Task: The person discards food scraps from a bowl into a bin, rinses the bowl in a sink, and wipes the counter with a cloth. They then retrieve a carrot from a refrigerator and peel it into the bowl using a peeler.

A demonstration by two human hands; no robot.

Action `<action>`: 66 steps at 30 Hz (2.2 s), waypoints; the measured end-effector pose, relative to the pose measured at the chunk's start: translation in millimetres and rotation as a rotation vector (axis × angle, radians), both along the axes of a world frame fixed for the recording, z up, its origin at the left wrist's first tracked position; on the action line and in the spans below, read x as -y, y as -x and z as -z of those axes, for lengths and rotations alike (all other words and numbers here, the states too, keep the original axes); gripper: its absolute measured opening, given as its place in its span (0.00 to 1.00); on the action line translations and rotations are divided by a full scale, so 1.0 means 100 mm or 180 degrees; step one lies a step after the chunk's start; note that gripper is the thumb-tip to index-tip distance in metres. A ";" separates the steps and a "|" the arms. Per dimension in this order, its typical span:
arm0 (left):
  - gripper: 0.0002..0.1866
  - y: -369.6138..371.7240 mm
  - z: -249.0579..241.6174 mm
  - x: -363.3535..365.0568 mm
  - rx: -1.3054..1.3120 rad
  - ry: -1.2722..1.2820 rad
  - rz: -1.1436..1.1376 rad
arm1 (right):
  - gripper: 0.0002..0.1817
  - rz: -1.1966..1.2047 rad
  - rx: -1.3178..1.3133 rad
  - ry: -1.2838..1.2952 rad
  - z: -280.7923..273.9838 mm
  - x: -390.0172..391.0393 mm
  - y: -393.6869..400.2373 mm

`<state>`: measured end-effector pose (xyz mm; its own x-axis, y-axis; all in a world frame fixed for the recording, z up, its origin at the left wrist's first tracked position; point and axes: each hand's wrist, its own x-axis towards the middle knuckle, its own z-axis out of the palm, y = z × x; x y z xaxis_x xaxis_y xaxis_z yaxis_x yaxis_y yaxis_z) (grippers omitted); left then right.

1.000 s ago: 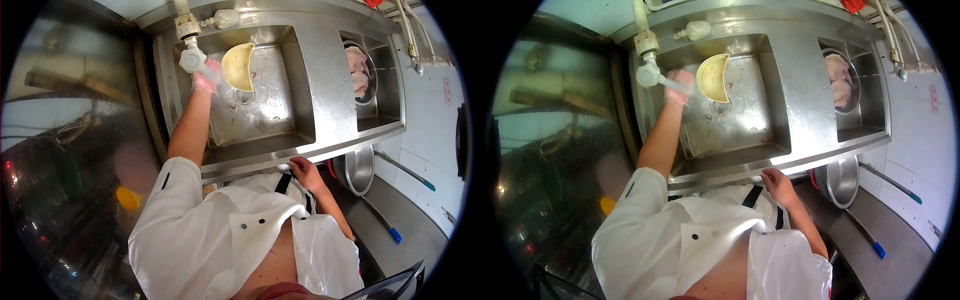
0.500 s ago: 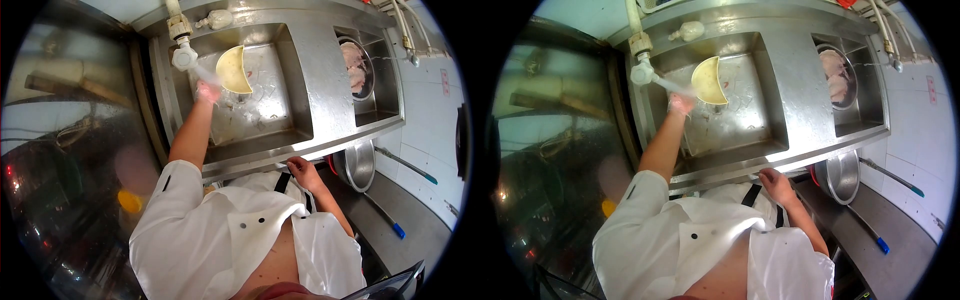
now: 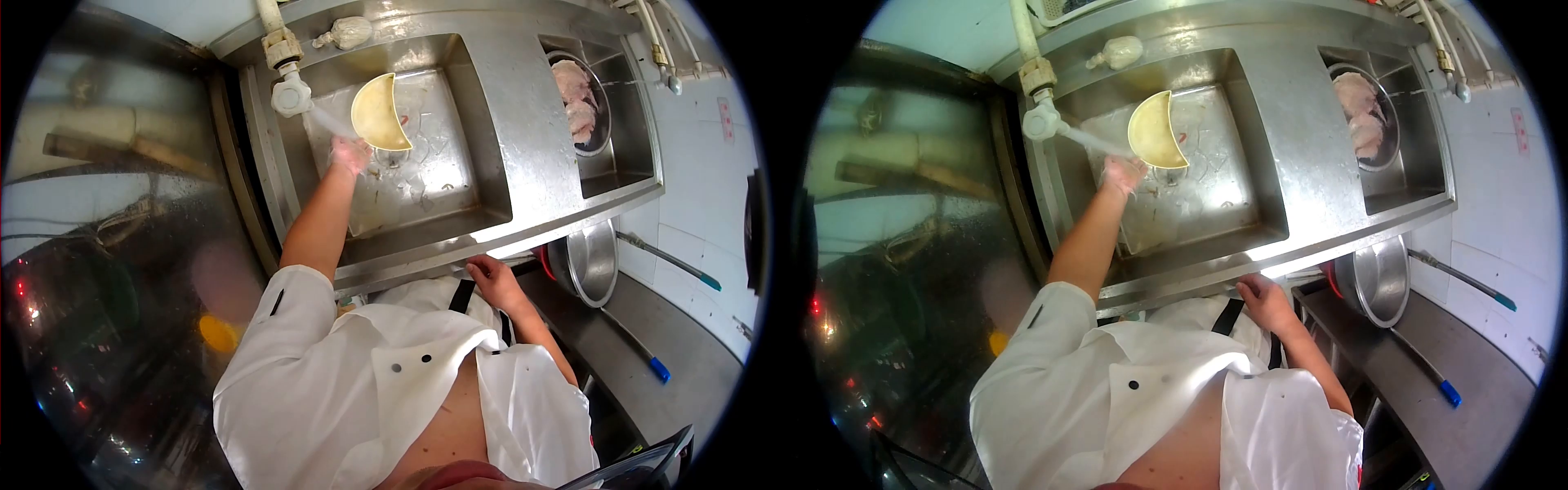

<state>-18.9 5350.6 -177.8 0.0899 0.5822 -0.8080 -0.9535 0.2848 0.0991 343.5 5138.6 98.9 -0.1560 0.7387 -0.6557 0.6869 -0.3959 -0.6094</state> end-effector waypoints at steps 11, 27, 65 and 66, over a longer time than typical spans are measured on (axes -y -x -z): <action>0.31 0.52 -0.44 -0.34 -0.0881 -0.1006 -0.0925 | 0.15 -0.0048 0.0043 0.0159 0.02 0.03 0.02; 0.53 0.32 -1.71 0.50 -0.0403 -0.0834 -0.0056 | 0.17 -0.1167 -0.0417 -0.0605 0.77 -1.84 1.55; 0.55 0.06 -1.90 0.48 -0.1047 -0.0166 -0.0831 | 0.08 -0.2562 -0.0803 -0.3237 0.29 -1.52 2.15; 0.57 0.06 -1.85 0.47 -0.1170 -0.0287 -0.0805 | 0.08 -0.2550 -0.0802 -0.3248 0.28 -1.50 2.15</action>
<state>-25.4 5303.5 7.7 -0.3475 0.6184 -0.7049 -0.8888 0.0223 0.4577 128.7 5288.3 71.3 -0.8130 0.5271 0.2475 0.3392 0.7741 -0.5344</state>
